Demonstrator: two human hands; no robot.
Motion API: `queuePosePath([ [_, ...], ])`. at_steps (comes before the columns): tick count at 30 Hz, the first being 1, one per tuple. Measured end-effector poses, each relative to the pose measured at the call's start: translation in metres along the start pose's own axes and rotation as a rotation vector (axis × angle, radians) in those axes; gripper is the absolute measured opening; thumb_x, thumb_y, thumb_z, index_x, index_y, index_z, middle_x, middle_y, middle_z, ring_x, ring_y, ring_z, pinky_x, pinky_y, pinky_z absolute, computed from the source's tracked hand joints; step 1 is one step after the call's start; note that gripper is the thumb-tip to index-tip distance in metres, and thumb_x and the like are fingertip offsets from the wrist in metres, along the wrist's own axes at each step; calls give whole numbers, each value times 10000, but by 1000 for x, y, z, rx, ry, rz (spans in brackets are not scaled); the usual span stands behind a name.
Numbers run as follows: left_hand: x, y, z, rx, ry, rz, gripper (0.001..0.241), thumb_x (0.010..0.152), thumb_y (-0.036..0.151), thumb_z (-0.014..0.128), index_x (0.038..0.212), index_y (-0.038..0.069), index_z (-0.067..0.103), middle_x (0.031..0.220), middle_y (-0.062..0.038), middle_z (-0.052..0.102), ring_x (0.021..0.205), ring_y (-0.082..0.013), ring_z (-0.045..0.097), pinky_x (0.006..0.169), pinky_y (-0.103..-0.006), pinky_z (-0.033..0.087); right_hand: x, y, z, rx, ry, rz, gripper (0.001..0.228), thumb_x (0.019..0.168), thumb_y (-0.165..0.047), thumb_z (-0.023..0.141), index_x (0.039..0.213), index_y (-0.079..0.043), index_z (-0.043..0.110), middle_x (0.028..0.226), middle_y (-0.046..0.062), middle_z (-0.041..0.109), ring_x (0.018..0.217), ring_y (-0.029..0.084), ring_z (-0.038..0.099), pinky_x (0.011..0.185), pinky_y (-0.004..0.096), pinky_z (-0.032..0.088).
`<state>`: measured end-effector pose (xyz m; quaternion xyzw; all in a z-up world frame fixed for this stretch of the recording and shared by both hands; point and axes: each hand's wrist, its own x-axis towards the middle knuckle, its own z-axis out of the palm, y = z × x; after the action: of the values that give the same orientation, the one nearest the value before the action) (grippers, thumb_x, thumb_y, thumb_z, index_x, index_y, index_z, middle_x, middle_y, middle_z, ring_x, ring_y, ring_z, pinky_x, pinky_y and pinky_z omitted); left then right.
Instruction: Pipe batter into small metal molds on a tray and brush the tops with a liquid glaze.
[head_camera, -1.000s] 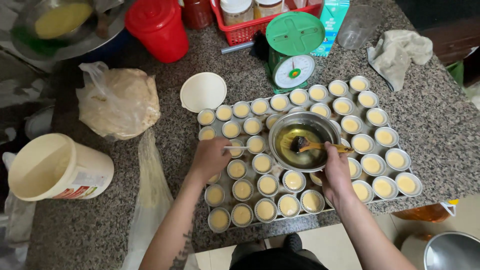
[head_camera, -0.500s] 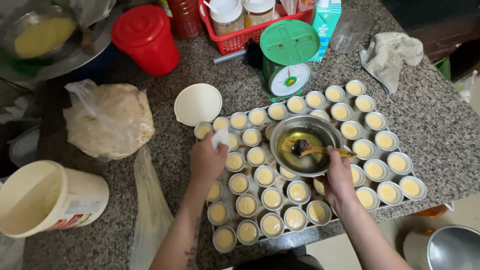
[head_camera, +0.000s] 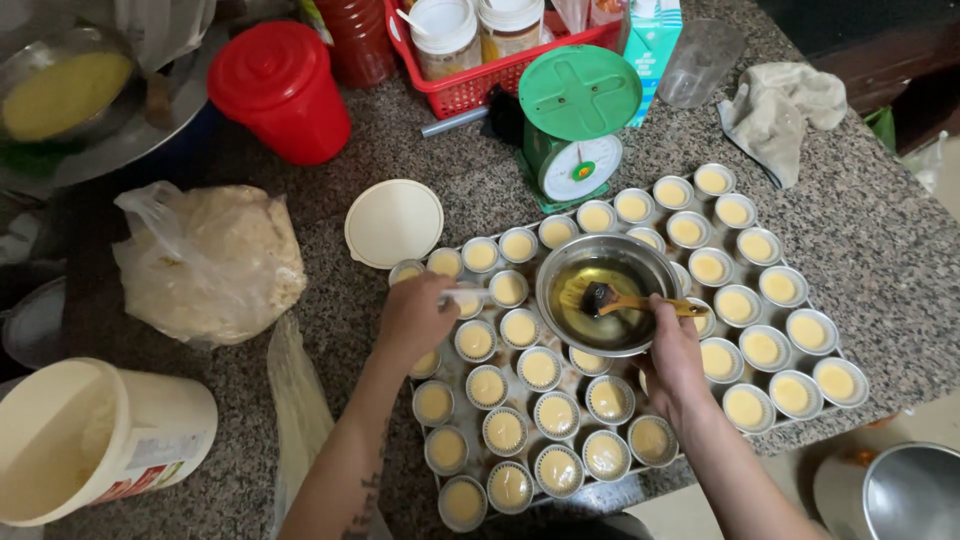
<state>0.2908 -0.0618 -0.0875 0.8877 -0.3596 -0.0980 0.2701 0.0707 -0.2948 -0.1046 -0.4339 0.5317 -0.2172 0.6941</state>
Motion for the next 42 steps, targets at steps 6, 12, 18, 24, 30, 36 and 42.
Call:
queuePosePath([
  [6,21,-17,-26,15,123,114,236,824,154,651,1031,114,757,940,-180,730,913,-473,702,805,-576,565,11,5,2,-6,4,32,504,1014,-422,600,1359,-97,432,1181,156,633,1066,344,661,897,622,488],
  [12,57,-62,6,31,-16,-88,247,847,218,599,1041,171,745,953,-118,733,959,-434,719,854,-572,574,-7,-6,17,-2,27,56,516,1019,-405,590,1386,-81,426,1224,169,628,1110,341,644,954,601,461],
  [18,47,-18,-22,-49,161,-222,323,859,266,583,1120,113,696,929,-215,719,948,-476,713,823,-596,570,-5,-6,22,-28,34,27,500,1017,-394,595,1372,-76,446,1184,140,634,1038,289,634,872,505,485],
  [24,47,-22,10,-32,129,-262,393,859,234,559,1153,4,681,920,-322,715,945,-547,699,849,-636,551,-7,-6,25,-5,27,32,505,1006,-388,614,1357,-61,455,1153,166,652,998,319,665,810,497,512],
  [30,23,70,-36,-126,330,-122,335,849,244,637,1099,41,728,685,-272,670,781,-521,699,660,-600,532,5,-2,21,29,25,9,576,991,-386,634,1397,-19,459,1232,191,631,1103,339,656,871,543,526],
  [36,24,136,5,-58,190,51,317,828,230,588,1025,8,698,688,-279,677,735,-527,692,650,-597,528,15,-12,17,12,-75,-47,609,991,-362,624,1427,20,435,1315,279,587,1197,418,619,931,615,519],
  [42,27,161,44,25,10,-158,418,884,264,527,1171,-7,664,847,-280,708,877,-533,704,765,-625,551,29,-23,2,-37,-200,-29,569,997,-340,619,1425,-6,447,1314,263,577,1195,401,613,930,585,539],
])
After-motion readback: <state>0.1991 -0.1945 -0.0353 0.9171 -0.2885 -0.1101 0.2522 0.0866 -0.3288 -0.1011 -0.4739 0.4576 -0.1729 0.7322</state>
